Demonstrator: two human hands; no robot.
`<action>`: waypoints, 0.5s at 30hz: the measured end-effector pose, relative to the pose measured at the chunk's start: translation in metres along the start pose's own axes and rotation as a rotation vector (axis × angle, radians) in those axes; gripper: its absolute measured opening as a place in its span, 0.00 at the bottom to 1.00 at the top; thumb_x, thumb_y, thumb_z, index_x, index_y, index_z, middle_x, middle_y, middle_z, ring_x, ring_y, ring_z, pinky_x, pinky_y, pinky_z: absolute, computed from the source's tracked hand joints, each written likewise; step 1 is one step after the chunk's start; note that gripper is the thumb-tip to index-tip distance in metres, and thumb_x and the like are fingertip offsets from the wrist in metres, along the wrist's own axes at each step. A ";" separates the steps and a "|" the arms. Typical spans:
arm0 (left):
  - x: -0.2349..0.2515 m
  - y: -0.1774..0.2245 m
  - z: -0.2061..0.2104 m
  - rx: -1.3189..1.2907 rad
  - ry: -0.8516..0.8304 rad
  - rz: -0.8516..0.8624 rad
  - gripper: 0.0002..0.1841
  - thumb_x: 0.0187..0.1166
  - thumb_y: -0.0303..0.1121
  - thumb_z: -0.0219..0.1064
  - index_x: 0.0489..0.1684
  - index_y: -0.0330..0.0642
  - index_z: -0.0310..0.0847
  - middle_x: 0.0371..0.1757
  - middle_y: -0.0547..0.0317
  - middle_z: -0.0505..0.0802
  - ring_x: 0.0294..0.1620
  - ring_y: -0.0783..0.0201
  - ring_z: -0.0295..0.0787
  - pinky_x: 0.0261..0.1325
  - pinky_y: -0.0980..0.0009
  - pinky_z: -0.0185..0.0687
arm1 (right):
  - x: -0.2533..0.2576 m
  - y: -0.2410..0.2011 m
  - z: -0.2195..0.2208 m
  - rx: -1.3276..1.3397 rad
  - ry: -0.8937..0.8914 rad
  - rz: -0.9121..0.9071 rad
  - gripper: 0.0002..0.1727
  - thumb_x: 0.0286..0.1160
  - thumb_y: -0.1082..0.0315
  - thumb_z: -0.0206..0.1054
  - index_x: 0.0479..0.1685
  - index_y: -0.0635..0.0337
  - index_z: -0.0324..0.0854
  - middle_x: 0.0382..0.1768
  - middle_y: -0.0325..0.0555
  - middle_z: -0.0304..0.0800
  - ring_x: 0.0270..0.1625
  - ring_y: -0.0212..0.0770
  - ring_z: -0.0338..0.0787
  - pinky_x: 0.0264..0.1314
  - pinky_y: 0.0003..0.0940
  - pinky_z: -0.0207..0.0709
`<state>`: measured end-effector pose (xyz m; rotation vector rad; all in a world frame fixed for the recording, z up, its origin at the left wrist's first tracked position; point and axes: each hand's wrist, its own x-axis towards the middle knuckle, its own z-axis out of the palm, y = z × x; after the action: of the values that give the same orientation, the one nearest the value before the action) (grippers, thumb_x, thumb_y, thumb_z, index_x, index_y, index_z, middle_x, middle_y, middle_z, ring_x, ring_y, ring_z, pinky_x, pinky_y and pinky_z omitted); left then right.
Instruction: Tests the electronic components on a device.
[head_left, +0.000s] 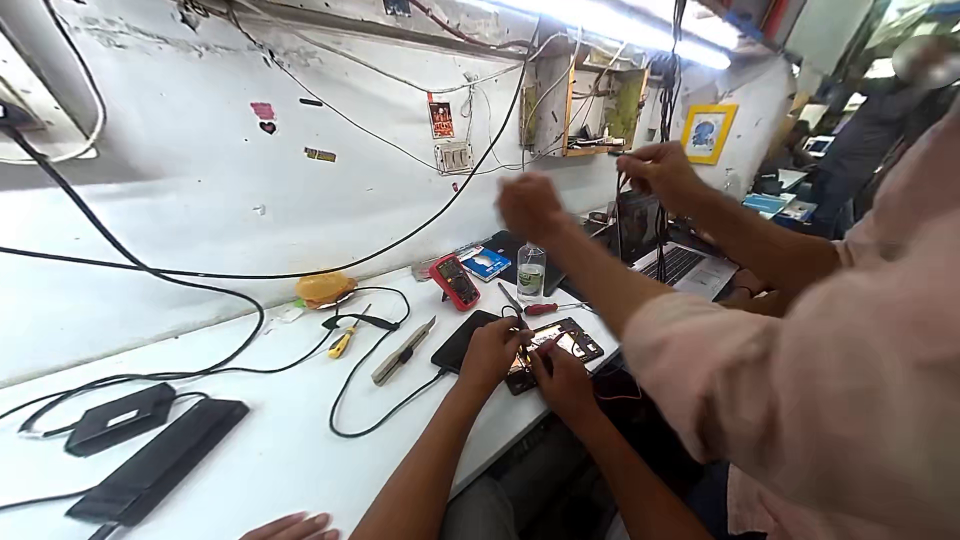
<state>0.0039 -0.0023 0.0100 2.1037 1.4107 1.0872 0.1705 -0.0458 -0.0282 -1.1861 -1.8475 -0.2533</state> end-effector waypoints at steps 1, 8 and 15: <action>0.001 -0.002 0.000 -0.006 -0.002 -0.002 0.09 0.84 0.42 0.68 0.46 0.51 0.91 0.37 0.70 0.97 0.36 0.71 0.94 0.49 0.58 0.91 | -0.007 0.017 0.023 0.164 -0.064 0.128 0.18 0.86 0.53 0.62 0.36 0.58 0.86 0.23 0.43 0.85 0.27 0.41 0.87 0.31 0.43 0.83; 0.000 0.004 -0.003 0.044 -0.008 -0.023 0.08 0.84 0.42 0.69 0.47 0.52 0.91 0.36 0.68 0.97 0.36 0.68 0.93 0.49 0.54 0.90 | -0.006 0.018 0.026 0.182 -0.207 0.282 0.19 0.87 0.50 0.60 0.40 0.55 0.87 0.28 0.43 0.88 0.34 0.44 0.91 0.40 0.49 0.86; -0.002 0.005 -0.003 0.032 0.015 -0.006 0.06 0.84 0.40 0.69 0.45 0.52 0.91 0.35 0.70 0.97 0.34 0.71 0.93 0.47 0.58 0.90 | -0.007 0.018 0.025 0.195 -0.213 0.270 0.18 0.88 0.50 0.60 0.41 0.54 0.86 0.27 0.41 0.87 0.33 0.42 0.90 0.40 0.47 0.85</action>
<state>0.0043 -0.0068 0.0138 2.1159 1.4501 1.0877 0.1711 -0.0264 -0.0533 -1.3464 -1.8171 0.2081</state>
